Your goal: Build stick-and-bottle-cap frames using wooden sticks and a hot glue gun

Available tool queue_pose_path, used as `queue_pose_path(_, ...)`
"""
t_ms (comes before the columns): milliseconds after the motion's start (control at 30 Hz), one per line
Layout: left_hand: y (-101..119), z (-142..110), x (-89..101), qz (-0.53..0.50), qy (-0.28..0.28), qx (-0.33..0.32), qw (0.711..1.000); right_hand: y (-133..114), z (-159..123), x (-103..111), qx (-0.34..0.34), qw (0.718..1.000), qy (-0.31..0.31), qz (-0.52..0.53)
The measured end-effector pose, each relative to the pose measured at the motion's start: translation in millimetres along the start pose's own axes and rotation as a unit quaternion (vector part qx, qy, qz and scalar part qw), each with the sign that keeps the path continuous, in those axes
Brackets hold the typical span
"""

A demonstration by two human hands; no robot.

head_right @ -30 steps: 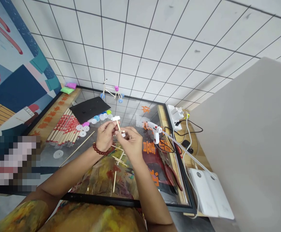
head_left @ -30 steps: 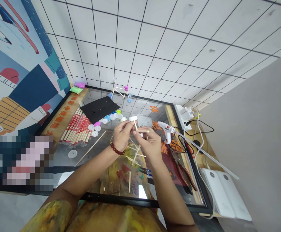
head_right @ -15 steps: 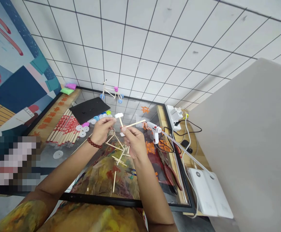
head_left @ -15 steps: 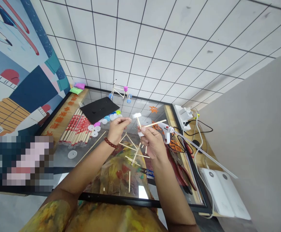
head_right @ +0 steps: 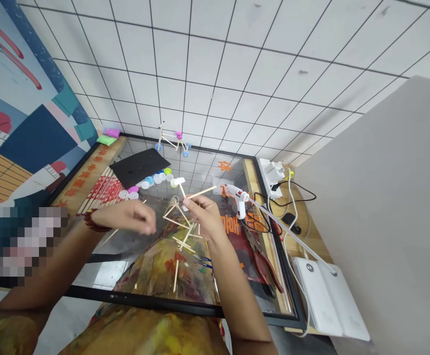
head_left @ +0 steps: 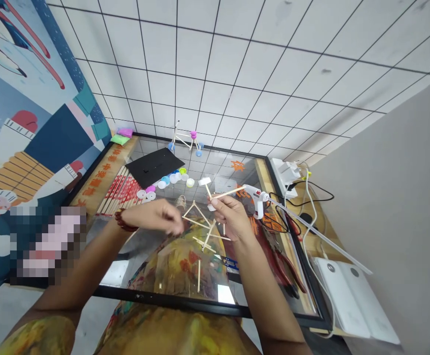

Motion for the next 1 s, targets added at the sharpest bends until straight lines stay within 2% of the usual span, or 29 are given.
queue_pose_path(33, 0, 9, 13.0, -0.054, 0.119, -0.010, 0.991, 1, -1, -2, 0.006, 1.000, -0.004, -0.006)
queue_pose_path(67, -3, 16, 23.7, -0.125, 0.229, -0.028, 0.965, 1, -1, -5, 0.018, 1.000, -0.007, -0.014)
queue_pose_path(100, -6, 24, 24.5, -0.197, 0.279, -0.041, 0.939, 0, -1, -6, 0.035, 0.999, -0.009, -0.024)
queue_pose_path(167, -11, 50, 8.6, -0.319, 0.251, -0.043, 0.913, -3, -2, -9, 0.079, 0.995, -0.012, -0.051)
queue_pose_path(233, -13, 65, 0.5, -0.409, 0.254, -0.046, 0.875, -4, -3, -8, 0.107, 0.991, -0.018, -0.080)
queue_pose_path(367, -11, 69, 6.0, -0.479, 0.288, -0.069, 0.826, -9, -6, 11, 0.099, 0.993, 0.005, -0.065)
queue_pose_path(433, -11, 68, 12.6, -0.489, 0.297, -0.071, 0.817, -14, -7, 21, 0.090, 0.996, 0.011, -0.005)
queue_pose_path(500, -12, 68, 17.3, -0.488, 0.295, -0.061, 0.819, -18, -6, 26, 0.076, 0.996, -0.013, 0.047)
queue_pose_path(600, -12, 71, 20.5, -0.480, 0.281, -0.049, 0.830, -20, -6, 34, 0.069, 0.996, -0.033, 0.056)
queue_pose_path(667, -11, 74, 22.4, -0.485, 0.268, -0.048, 0.831, -20, -10, 45, 0.070, 0.997, -0.018, 0.018)
queue_pose_path(767, -15, 74, 29.9, -0.506, 0.254, -0.049, 0.823, -16, -24, 62, 0.051, 0.992, -0.015, -0.114)
queue_pose_path(833, -18, 71, 38.7, -0.527, 0.253, -0.056, 0.810, -14, -36, 77, 0.042, 0.973, -0.017, -0.227)
queue_pose_path(900, -23, 69, 47.7, -0.546, 0.255, -0.060, 0.795, -20, -48, 97, 0.066, 0.946, 0.019, -0.316)
queue_pose_path(1000, -28, 71, 57.5, -0.564, 0.265, -0.052, 0.781, -24, -61, 130, 0.095, 0.920, 0.071, -0.374)
Point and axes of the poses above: each hand's wrist, its own z-axis towards the middle knuckle, its own x-axis out of the back of the hand, y = z × x, the point moved 8 cm from there along z, towards the middle knuckle, and after that the axes turned 8 degrees about x, right-handed, at the moved point
